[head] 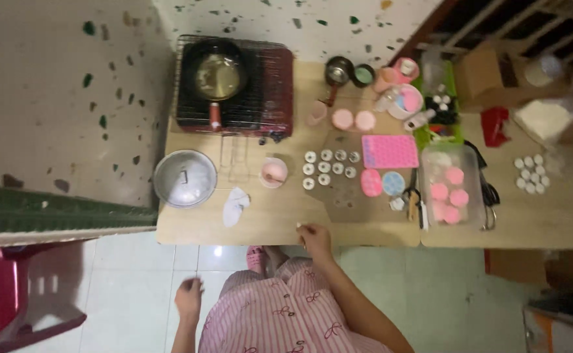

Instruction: The recorder is making small scented candles by preparing wicks, melting wax on a portable stove, and pouring it into molds.

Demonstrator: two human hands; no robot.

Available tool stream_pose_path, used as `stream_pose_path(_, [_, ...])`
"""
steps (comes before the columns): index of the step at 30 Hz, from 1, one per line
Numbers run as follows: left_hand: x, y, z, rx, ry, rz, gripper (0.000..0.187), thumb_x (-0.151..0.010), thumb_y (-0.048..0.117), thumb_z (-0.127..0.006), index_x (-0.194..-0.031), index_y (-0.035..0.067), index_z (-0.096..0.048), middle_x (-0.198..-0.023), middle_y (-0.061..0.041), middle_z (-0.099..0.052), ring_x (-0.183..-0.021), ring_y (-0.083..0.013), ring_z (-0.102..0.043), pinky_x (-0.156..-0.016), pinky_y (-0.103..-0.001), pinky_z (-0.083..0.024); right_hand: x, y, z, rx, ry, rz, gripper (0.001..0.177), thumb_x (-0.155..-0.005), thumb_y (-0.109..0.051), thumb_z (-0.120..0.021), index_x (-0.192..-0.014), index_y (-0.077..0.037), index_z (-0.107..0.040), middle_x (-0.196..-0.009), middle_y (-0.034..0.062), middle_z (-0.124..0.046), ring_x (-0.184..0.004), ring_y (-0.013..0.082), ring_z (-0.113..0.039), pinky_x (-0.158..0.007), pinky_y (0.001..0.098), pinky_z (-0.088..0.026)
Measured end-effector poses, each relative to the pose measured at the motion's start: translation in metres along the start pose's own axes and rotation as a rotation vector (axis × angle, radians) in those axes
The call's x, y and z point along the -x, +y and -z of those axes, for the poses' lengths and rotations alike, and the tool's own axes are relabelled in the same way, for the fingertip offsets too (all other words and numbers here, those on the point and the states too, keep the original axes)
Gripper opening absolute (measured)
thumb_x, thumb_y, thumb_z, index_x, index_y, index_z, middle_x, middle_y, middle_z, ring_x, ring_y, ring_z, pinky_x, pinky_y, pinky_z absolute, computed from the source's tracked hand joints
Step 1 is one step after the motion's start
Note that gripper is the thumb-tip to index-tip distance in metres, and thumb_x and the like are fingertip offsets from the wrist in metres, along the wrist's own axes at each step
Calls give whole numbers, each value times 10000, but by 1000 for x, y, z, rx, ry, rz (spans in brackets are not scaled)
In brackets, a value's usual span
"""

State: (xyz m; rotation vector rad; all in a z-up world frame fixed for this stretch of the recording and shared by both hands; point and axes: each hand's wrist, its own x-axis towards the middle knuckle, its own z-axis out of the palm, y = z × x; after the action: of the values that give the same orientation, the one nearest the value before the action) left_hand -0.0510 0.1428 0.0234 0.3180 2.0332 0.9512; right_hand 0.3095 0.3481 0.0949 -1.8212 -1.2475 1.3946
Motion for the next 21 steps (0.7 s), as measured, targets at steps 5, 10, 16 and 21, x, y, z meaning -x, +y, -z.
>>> stream_pose_path(5, [65, 191, -81, 37, -219, -423, 229, -970, 137, -637, -1110, -29, -711, -969, -128, -767, -878, -188, -726, -796, -320, -574, 25, 25, 25, -922, -201, -481, 471, -1013, -401, -571, -1150, 46, -626, -946, 146, -699, -747, 252, -703, -607, 377, -579])
stream_pose_path(10, [193, 270, -138, -30, -290, -1278, 440, -939, 243, -470, -1294, 15, -595, -1327, -215, -593, -1253, -379, -553, -1097, -484, -373, 101, -109, 20, -907, -139, -301, 455, -1015, -386, -519, -1255, -12, -616, -1114, 106, -692, -971, 234, -651, -779, 377, -534])
stream_pose_path(16, [131, 184, -221, 524, -681, -287, 475, -1030, 395, -398, -1395, 127, -544, -1309, -148, -569, -1166, -335, -559, -891, -476, -440, 132, -168, 29, -842, -130, -85, 489, -1017, -371, -457, -1380, -82, -609, -1317, 58, -688, -1240, 210, -592, -986, 374, -480])
stream_pose_path(21, [85, 127, -253, 412, -746, -312, 430, -944, 247, -539, -1307, 37, -634, -1315, -135, -634, -1201, -232, -592, -998, -363, -470, 132, -172, 49, 126, -39, 777, 298, -959, -198, -647, -1189, -35, -743, -1293, 123, -734, -1253, 287, -650, -1072, 428, -486])
